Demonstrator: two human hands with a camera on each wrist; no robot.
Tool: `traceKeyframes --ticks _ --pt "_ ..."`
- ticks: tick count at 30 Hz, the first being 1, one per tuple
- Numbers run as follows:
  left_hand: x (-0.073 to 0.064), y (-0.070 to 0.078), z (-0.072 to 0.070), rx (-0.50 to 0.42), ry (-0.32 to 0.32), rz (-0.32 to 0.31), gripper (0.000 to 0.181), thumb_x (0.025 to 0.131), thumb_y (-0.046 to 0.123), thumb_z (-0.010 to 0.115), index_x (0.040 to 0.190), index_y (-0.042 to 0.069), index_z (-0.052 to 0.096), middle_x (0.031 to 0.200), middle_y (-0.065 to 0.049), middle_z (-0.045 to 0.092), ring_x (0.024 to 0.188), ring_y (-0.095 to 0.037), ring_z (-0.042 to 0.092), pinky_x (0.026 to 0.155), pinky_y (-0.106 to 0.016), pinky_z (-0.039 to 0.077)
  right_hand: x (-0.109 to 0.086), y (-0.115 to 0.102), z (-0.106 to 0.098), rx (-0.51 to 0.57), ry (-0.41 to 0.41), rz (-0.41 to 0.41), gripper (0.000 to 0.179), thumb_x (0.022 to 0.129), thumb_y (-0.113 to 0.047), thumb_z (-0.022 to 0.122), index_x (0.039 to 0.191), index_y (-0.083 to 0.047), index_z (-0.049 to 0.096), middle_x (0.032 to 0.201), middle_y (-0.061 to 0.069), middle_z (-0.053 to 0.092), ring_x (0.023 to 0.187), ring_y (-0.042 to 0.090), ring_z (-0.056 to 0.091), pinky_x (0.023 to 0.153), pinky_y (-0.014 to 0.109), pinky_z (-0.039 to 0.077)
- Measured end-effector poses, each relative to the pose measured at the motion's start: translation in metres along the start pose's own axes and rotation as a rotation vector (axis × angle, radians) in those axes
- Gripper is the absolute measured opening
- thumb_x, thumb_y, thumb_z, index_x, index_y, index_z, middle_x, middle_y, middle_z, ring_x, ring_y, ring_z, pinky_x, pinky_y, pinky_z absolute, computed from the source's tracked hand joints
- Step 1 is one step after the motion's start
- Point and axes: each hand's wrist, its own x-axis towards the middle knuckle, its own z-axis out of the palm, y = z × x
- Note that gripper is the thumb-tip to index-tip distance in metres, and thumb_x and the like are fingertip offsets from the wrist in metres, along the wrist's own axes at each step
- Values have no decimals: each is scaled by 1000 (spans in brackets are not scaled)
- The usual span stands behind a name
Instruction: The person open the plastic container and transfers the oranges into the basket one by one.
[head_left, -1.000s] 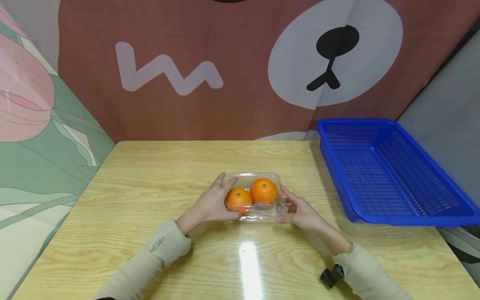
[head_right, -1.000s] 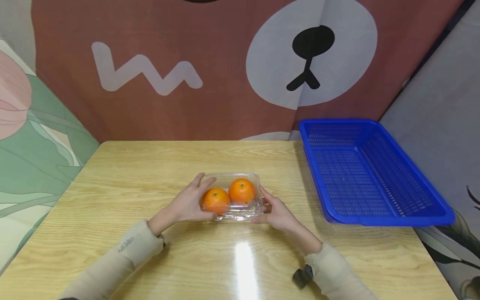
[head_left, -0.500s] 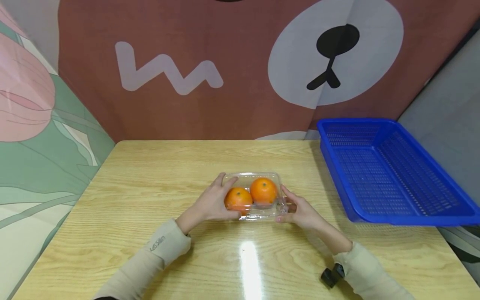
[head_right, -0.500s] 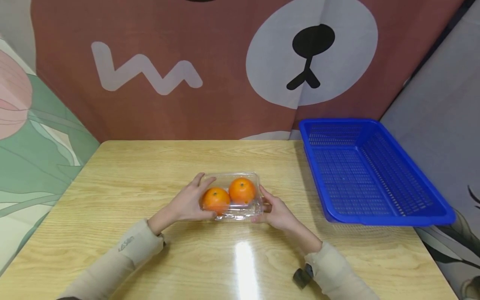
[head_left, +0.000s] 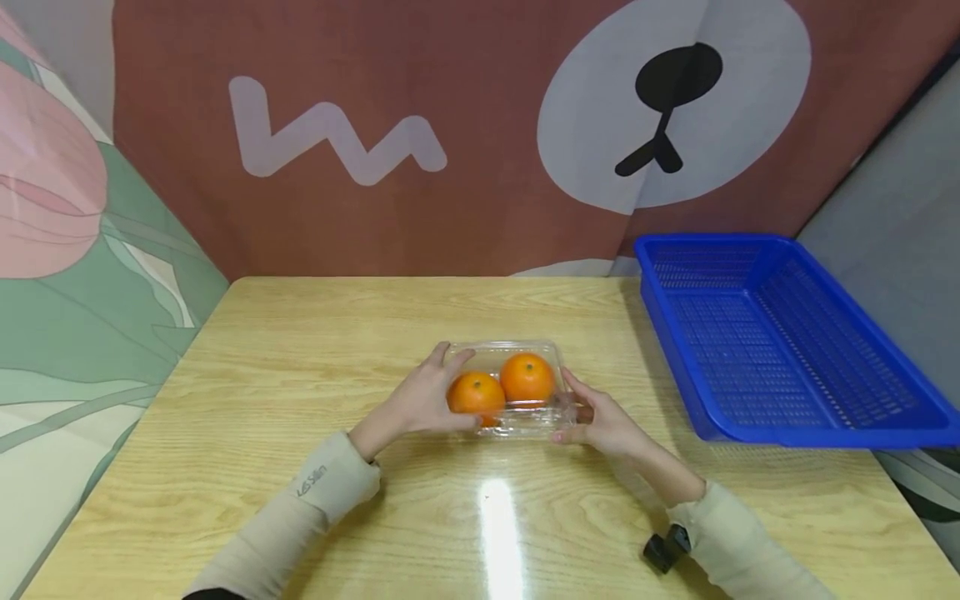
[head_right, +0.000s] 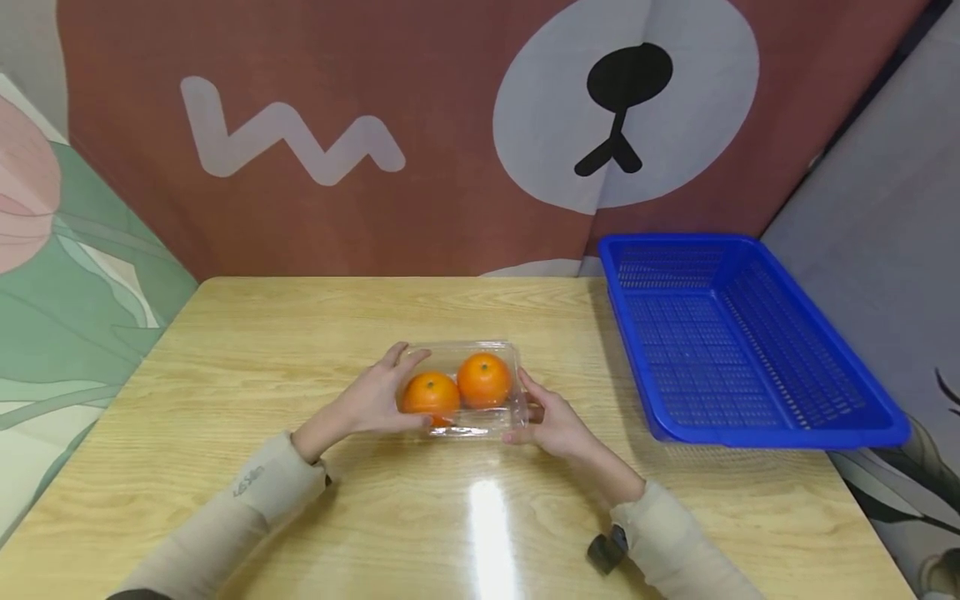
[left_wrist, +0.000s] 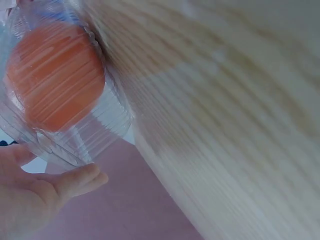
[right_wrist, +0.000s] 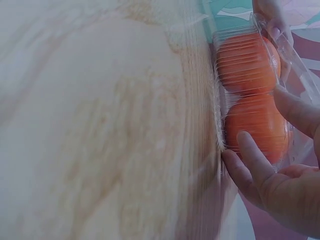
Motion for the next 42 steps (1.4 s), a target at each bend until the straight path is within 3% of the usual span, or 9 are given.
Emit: traceKeyframes --ticks 8,24,42 --pt "3 -1 -2 -38 -16 4 89 66 50 68 140 9 37 138 -35 28 112 -52 45 85 -62 45 0 1 -1 21 0 7 96 74 -3 75 148 -8 13 131 31 41 112 41 50 92 44 48" --pt "4 -1 -6 -71 -50 -44 89 67 48 67 141 12 34 140 -32 27 106 -50 49 85 -64 43 -1 -1 -1 34 -11 9 96 75 -3 74 148 -8 12 132 31 38 112 42 50 88 41 51" --pt "4 -1 -8 -84 -48 -41 87 68 48 66 141 13 35 141 -31 27 108 -49 49 88 -65 41 0 2 -2 62 -26 0 96 75 -2 73 148 -8 11 133 32 37 110 40 52 85 38 53"
